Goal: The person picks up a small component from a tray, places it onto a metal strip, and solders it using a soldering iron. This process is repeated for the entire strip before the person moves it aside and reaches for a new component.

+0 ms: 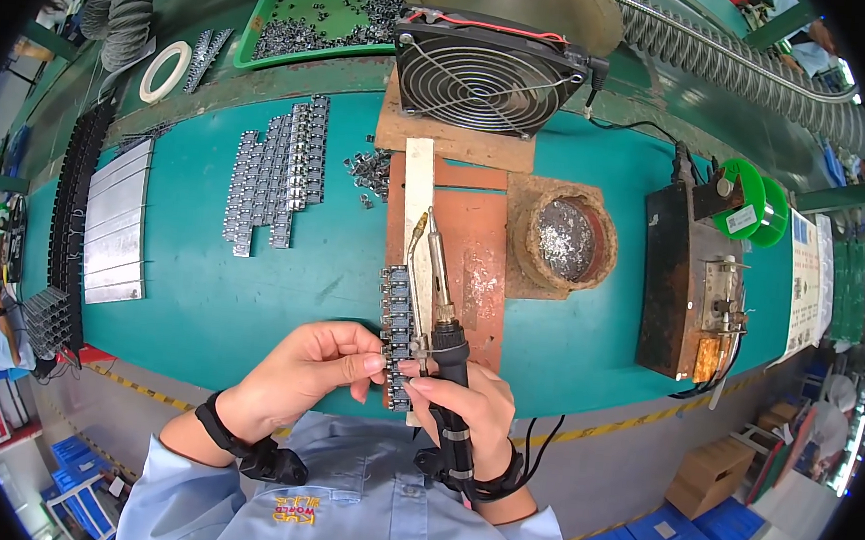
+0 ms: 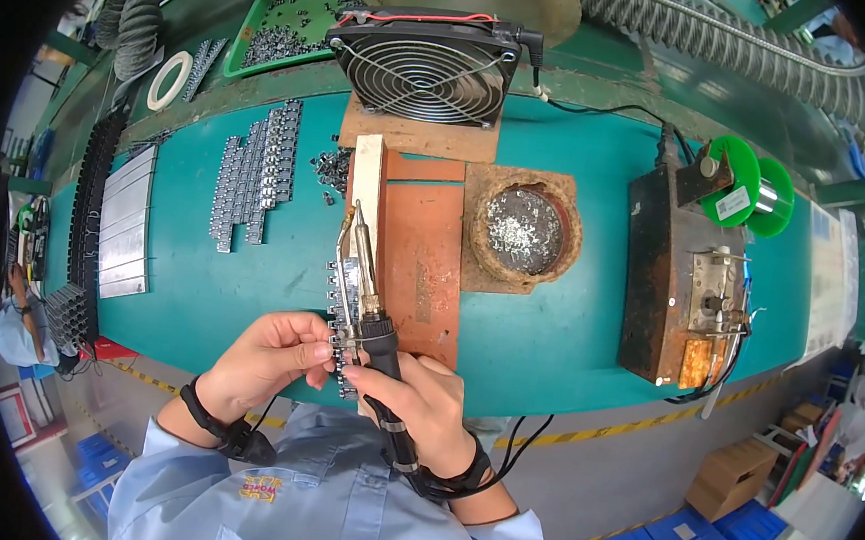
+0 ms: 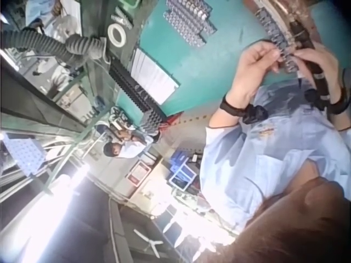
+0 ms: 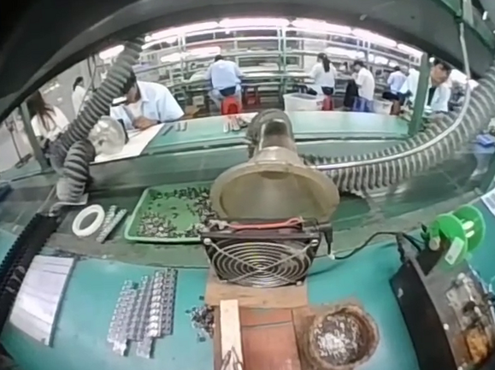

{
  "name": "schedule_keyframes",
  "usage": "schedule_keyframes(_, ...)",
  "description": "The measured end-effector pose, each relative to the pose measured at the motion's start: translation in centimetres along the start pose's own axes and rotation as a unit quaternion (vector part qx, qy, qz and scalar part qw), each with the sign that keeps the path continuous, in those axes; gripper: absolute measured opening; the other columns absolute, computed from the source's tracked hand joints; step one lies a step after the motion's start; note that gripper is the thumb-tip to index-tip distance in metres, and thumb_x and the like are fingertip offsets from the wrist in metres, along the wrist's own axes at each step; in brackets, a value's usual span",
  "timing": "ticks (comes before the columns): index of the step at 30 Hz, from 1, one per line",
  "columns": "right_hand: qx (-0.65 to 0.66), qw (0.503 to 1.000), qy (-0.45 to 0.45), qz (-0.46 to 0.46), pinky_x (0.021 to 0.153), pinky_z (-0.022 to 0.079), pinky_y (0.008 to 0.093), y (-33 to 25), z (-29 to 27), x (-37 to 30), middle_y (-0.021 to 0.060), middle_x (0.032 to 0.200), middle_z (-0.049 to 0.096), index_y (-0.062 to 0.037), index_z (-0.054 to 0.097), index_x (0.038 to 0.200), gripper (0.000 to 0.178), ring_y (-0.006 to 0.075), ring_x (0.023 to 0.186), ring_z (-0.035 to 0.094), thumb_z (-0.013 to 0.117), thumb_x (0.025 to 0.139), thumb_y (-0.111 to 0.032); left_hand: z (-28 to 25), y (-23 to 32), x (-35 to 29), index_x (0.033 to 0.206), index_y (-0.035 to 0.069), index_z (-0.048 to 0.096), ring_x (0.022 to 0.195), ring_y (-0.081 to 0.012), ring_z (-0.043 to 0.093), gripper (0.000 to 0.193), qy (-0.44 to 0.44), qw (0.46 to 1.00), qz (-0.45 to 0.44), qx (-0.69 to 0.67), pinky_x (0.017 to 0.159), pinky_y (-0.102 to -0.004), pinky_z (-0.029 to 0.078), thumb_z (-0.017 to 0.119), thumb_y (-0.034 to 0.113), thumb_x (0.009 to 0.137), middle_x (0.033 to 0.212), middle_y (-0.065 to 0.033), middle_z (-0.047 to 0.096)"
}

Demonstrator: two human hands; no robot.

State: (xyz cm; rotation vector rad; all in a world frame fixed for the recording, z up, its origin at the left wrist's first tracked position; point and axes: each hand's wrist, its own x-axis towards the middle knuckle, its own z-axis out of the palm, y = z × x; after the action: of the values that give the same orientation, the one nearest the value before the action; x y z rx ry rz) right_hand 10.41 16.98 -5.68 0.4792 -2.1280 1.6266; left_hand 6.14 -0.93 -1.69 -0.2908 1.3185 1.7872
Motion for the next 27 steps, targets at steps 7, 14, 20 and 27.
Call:
schedule_keyframes(7, 0.013, 0.999, -0.025, 0.029, 0.046, 0.041, 0.0233, -0.31, -0.37, 0.17, 0.0054, 0.072, 0.060, -0.0069, 0.060, 0.096, 0.039, 0.0149, 0.054, 0.054, 0.064, 0.058, 0.000, 0.23, -0.13, -0.01, 0.088, -0.001, 0.057, 0.065, -0.0089, 0.052, 0.011, 0.009, 1.000, 0.004, -0.005, 0.063, -0.0209, 0.043, 0.054, 0.009, 0.085, 0.078, -0.0030, 0.058)
schedule_keyframes(14, 0.019, 0.999, -0.028, 0.031, 0.046, 0.041, 0.0230, -0.31, -0.34, 0.26, 0.0053, 0.072, 0.060, -0.0066, 0.059, 0.098, 0.040, 0.0142, 0.053, 0.054, 0.063, 0.059, 0.001, 0.20, -0.21, 0.01, 0.087, -0.001, 0.057, 0.066, -0.0090, 0.052, 0.011, 0.015, 1.000, 0.010, -0.005, 0.064, -0.0210, 0.043, 0.055, 0.009, 0.084, 0.078, -0.0035, 0.058)
schedule_keyframes(20, 0.018, 1.000, -0.012, 0.020, 0.048, 0.041, 0.0235, -0.24, -0.16, 0.21, 0.0066, 0.076, 0.060, -0.0076, 0.058, 0.099, 0.046, 0.0153, 0.054, 0.055, 0.066, 0.055, 0.003, 0.08, -0.01, 0.04, 0.088, -0.001, 0.057, 0.067, -0.0088, 0.052, 0.011, 0.011, 1.000, 0.007, 0.009, 0.065, -0.0209, 0.043, 0.055, 0.009, 0.084, 0.079, -0.0034, 0.059)
schedule_keyframes(27, 0.000, 1.000, -0.001, 0.012, 0.051, 0.044, 0.0256, -0.02, 0.09, 0.00, 0.0089, 0.080, 0.061, -0.0095, 0.056, 0.100, 0.048, 0.0186, 0.058, 0.057, 0.069, 0.056, 0.007, -0.22, -0.03, -0.23, 0.090, -0.001, 0.057, 0.070, -0.0086, 0.052, 0.014, -0.011, 1.000, 0.021, 0.001, 0.066, -0.0216, 0.044, 0.054, 0.012, 0.085, 0.082, -0.0030, 0.059)
